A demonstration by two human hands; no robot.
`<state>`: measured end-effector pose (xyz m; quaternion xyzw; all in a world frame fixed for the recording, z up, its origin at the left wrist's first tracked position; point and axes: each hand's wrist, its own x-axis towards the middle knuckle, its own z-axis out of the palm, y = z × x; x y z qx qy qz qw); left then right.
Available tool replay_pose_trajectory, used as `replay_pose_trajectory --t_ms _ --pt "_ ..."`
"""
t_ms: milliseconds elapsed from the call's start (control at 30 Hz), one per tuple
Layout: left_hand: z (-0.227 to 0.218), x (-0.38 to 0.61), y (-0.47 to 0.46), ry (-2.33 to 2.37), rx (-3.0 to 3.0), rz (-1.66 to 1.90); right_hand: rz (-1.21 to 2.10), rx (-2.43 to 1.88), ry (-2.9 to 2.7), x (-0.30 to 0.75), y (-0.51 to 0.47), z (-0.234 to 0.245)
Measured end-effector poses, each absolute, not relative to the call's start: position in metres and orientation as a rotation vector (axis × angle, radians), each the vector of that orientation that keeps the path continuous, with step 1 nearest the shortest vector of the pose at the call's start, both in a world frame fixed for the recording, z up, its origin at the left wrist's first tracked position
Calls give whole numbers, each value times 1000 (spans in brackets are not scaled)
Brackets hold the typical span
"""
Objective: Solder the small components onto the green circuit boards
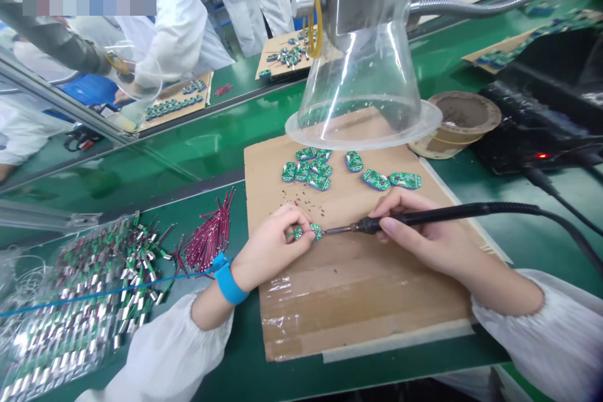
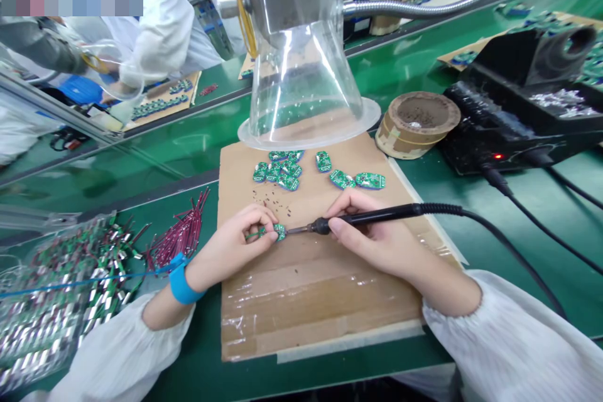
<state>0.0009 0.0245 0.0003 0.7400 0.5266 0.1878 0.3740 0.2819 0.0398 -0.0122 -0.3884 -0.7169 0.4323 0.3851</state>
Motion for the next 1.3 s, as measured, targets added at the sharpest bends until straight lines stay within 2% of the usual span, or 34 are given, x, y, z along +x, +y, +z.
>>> replay_pose_trajectory --t_ms 1300 --pt "0 6 23 1367 1837 547 1057 -964 -1852 284 41 -18"
